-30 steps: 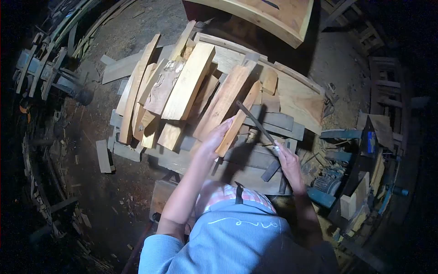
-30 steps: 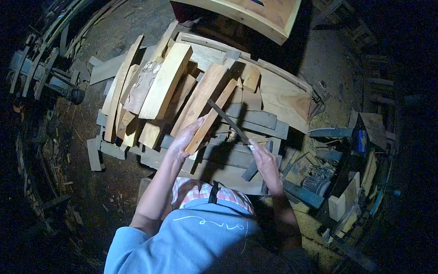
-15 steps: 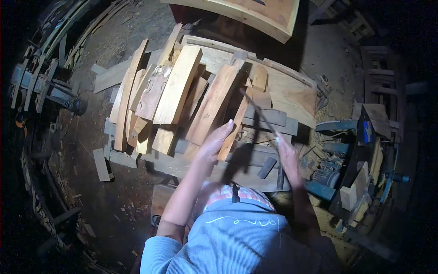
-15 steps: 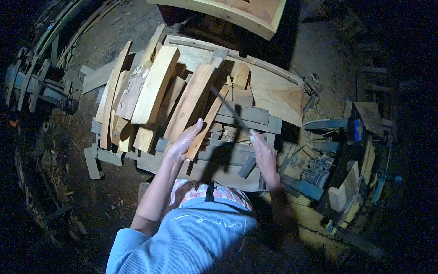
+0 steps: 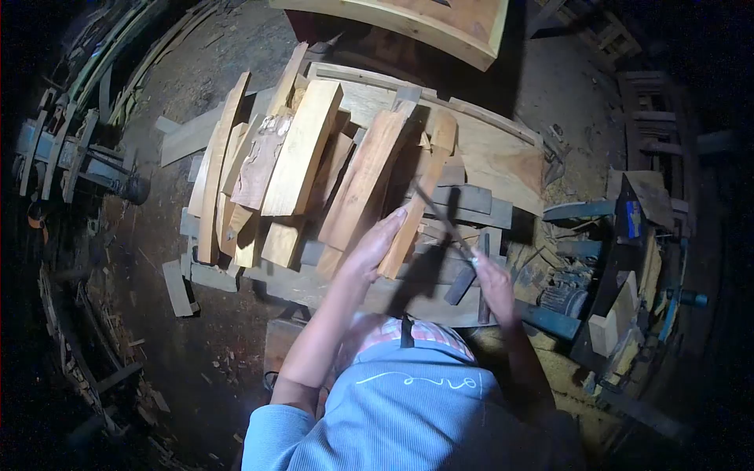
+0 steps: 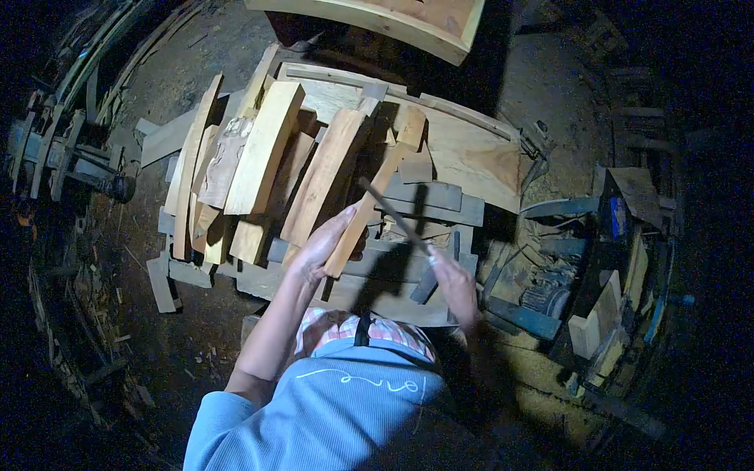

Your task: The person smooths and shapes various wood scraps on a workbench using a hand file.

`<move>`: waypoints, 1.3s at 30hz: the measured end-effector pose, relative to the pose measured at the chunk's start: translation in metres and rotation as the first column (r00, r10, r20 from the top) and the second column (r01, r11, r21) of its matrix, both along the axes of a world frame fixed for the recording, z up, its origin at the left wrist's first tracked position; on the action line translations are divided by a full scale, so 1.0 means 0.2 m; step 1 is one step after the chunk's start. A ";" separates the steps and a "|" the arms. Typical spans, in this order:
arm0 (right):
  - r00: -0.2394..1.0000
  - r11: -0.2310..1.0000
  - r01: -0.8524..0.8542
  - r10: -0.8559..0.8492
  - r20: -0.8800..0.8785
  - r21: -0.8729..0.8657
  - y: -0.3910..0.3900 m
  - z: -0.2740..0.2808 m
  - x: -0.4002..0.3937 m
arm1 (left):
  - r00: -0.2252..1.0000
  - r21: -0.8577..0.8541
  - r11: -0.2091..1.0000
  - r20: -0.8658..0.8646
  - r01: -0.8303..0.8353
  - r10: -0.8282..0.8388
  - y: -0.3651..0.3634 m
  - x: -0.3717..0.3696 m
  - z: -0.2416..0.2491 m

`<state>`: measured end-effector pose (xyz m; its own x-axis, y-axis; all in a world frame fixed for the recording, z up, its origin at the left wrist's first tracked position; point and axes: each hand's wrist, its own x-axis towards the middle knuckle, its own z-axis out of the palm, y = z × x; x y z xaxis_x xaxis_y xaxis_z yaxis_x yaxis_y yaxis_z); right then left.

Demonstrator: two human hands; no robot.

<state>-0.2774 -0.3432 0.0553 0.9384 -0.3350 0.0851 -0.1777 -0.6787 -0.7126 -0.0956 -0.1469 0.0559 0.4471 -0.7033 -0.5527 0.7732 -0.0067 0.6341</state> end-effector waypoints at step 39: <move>0.931 0.910 -0.366 0.354 -0.095 -0.198 0.07 0.11 -0.13 | 0.987 -0.036 0.989 0.060 -0.147 0.148 -0.02 0.01 0.02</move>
